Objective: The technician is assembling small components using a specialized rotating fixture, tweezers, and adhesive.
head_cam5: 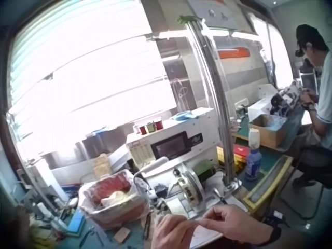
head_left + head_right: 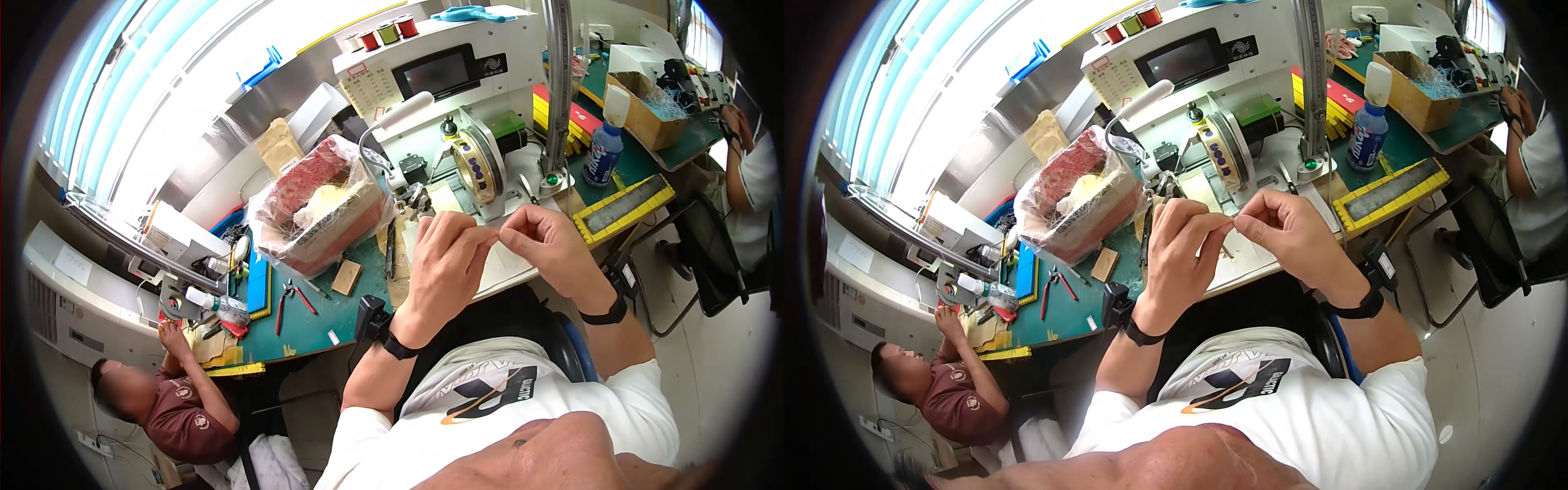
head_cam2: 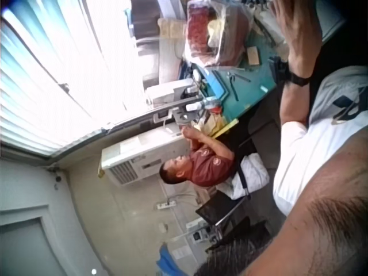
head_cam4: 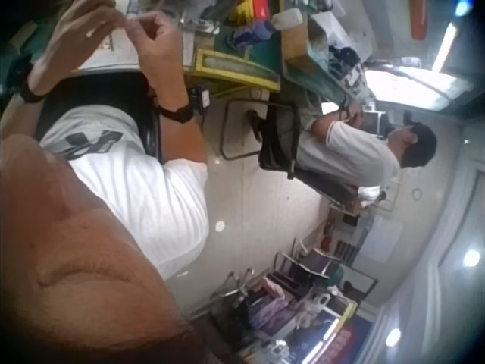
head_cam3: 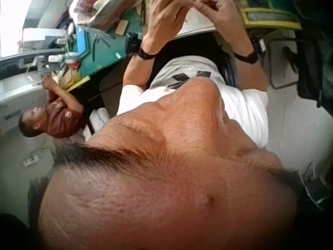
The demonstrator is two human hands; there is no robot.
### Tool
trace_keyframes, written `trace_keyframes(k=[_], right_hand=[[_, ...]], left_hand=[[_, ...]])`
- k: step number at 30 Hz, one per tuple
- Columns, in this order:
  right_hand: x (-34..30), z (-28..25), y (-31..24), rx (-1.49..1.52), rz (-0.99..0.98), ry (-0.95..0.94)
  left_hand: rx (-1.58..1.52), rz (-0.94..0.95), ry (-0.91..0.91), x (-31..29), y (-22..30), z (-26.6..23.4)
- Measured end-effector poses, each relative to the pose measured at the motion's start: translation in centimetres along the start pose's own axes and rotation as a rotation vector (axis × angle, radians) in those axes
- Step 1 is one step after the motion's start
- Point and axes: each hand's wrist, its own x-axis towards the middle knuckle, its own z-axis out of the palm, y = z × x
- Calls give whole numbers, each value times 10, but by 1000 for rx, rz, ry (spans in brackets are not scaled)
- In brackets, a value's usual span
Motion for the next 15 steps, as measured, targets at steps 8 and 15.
trace_keyframes(k=[8,15], right_hand=[[60,-48,27,-396,-169,434],[121,-70,40,-266,-90,209]], left_hand=[[303,-343,214,-25,-66,-13],[250,-392,165,-32,-106,-8]])
